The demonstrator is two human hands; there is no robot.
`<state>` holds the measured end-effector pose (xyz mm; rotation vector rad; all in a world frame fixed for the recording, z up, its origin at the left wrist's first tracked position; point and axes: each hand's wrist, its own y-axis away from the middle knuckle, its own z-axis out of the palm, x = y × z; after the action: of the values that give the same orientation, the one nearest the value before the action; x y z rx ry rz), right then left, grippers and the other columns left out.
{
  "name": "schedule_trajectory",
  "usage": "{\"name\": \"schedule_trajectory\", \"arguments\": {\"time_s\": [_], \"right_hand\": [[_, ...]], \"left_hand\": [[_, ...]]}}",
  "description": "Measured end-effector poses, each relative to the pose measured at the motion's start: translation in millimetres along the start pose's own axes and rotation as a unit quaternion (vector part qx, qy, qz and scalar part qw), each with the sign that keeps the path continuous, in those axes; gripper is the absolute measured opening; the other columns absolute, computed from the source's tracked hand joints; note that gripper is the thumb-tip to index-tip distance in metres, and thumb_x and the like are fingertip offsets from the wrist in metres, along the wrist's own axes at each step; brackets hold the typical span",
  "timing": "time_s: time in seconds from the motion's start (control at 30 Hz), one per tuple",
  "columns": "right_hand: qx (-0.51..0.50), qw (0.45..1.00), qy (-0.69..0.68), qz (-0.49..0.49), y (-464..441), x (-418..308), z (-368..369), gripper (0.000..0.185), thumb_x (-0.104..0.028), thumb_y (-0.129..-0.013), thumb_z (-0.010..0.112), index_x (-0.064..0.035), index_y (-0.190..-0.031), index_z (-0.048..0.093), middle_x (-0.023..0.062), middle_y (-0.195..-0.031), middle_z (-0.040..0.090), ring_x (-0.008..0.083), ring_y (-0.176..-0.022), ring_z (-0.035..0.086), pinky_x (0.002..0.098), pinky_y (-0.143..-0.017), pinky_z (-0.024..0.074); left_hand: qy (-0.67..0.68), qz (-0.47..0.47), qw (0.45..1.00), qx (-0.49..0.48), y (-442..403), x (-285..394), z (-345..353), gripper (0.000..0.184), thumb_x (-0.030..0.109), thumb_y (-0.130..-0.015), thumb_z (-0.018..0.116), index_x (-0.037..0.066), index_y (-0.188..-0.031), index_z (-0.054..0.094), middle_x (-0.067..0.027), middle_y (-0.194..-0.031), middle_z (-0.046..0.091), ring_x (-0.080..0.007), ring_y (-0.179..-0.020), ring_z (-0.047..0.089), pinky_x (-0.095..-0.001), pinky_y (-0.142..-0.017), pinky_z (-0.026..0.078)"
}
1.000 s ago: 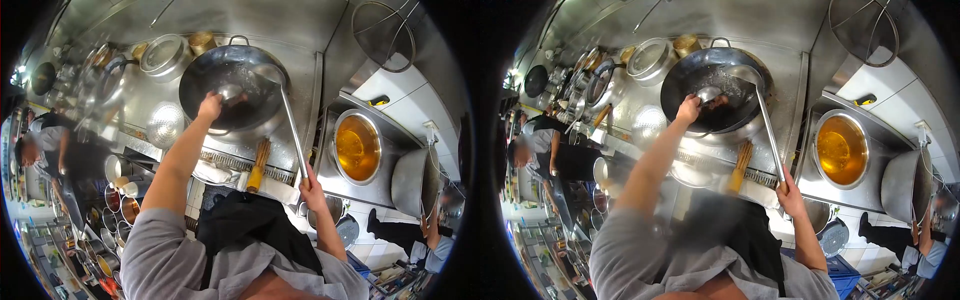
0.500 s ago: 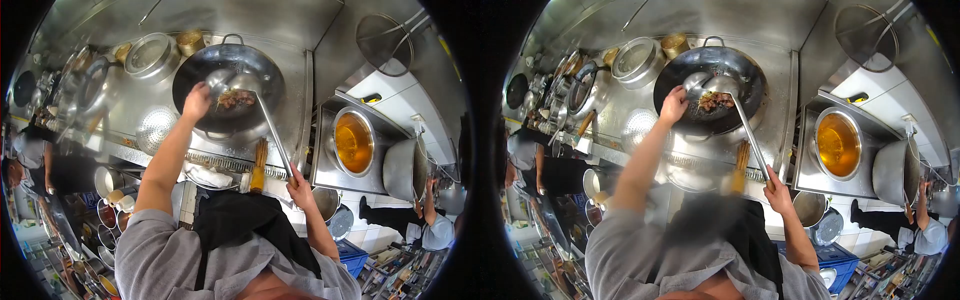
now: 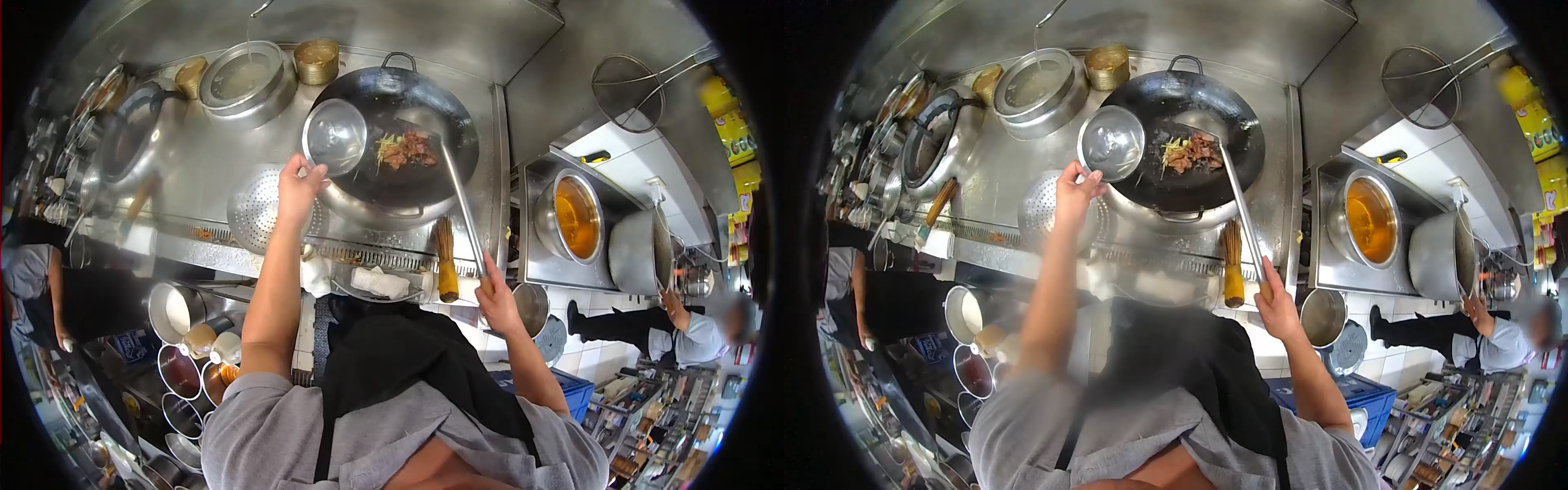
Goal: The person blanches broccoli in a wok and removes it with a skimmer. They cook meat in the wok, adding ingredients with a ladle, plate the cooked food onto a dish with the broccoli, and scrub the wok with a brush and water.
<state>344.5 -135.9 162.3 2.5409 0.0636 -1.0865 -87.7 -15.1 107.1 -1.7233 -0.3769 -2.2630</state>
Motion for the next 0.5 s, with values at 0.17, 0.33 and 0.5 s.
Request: {"name": "schedule_trajectory", "arguments": {"time_s": [0.17,0.33,0.5], "right_hand": [[0.036,0.996,0.055,0.056,45,3,-4,0.072,-0.007,-0.087,0.054,-0.0142,-0.153,0.025,0.0252,-0.117,0.061,0.048,-0.102,0.059,0.0436,-0.089,0.0473],[0.061,0.995,0.08,0.021,75,-2,-1,0.07,-0.01,-0.088,0.055,-0.0142,-0.152,0.027,0.0256,-0.108,0.063,0.0451,-0.095,0.062,0.0436,-0.082,0.0489],[0.045,0.997,0.06,0.018,65,-1,4,0.074,-0.011,-0.086,0.057,-0.0225,-0.153,0.027,0.0227,-0.112,0.063,0.044,-0.094,0.062,0.0459,-0.081,0.0497]], "left_hand": [[-0.015,0.072,0.996,-0.057,-27,6,11,0.023,-0.002,-0.085,0.067,0.003,-0.078,0.046,-0.0145,-0.138,0.051,-0.0166,-0.085,0.064,-0.0276,-0.067,0.058],[-0.061,0.214,0.975,-0.009,-57,35,34,0.024,0.001,-0.081,0.071,0.001,-0.078,0.047,-0.016,-0.132,0.054,-0.02,-0.096,0.064,-0.0294,-0.074,0.053],[-0.398,0.336,0.85,0.078,-62,13,60,0.013,0.007,-0.078,0.064,0.0,-0.088,0.059,-0.0198,-0.131,0.053,-0.0379,-0.12,0.051,-0.0454,-0.101,0.041]]}}
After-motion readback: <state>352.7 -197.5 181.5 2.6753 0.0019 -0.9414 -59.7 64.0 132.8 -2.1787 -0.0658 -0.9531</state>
